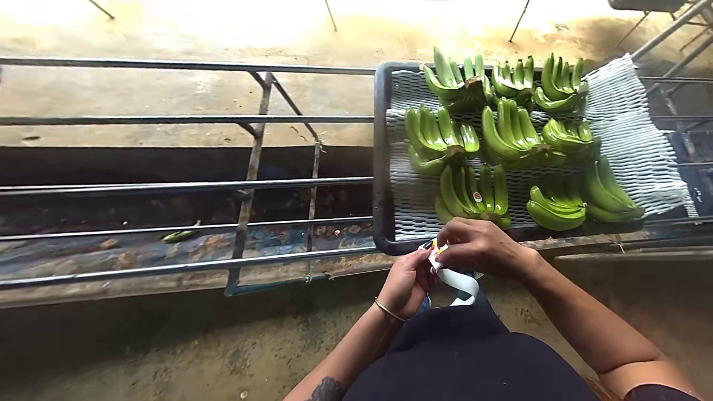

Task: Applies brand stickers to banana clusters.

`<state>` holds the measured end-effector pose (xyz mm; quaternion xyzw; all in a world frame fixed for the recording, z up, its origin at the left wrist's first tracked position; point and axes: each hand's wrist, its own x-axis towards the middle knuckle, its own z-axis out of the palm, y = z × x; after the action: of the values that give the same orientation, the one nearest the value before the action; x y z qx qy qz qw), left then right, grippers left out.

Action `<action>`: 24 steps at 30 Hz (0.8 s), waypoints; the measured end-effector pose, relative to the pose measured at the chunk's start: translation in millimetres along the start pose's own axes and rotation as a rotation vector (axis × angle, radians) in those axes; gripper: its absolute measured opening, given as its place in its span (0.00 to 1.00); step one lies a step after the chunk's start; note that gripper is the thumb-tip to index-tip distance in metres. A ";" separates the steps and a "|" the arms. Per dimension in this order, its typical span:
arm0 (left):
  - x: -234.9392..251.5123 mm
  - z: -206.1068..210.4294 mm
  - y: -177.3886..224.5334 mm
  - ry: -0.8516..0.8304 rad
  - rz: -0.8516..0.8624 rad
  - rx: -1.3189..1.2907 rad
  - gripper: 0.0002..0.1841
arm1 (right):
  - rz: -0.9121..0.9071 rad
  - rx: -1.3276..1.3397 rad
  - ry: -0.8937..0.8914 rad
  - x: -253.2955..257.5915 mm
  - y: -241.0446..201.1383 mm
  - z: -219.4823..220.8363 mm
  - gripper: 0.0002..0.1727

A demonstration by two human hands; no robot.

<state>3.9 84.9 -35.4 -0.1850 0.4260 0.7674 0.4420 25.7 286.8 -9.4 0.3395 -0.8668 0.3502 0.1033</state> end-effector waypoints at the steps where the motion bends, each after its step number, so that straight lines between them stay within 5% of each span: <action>1: 2.4 2.0 -3.5 0.004 -0.009 0.002 0.19 | 0.010 0.021 0.043 -6.7 -0.1 -2.1 0.08; 5: 13.3 10.4 -15.6 0.049 -0.016 0.053 0.19 | 0.187 0.123 0.233 -44.6 12.8 -37.2 0.04; 9: 18.6 25.8 -24.1 0.058 -0.012 0.095 0.20 | 0.706 -0.100 0.331 -113.9 73.2 -108.2 0.06; 11: 23.2 36.3 -32.0 0.064 -0.001 0.095 0.19 | 1.076 -0.153 0.284 -153.1 120.7 -135.0 0.07; 14: 25.8 63.6 -46.2 0.091 0.034 0.068 0.18 | 1.385 -0.196 0.087 -197.3 178.4 -156.3 0.08; 24: 47.3 144.8 -92.9 0.148 0.122 -0.005 0.19 | 1.335 -0.122 -0.291 -241.8 255.9 -156.3 0.22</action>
<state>69.4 250.8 -29.9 -0.2161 0.4661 0.7783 0.3610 28.3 651.6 -133.0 -0.2303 -0.9137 0.2402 -0.2334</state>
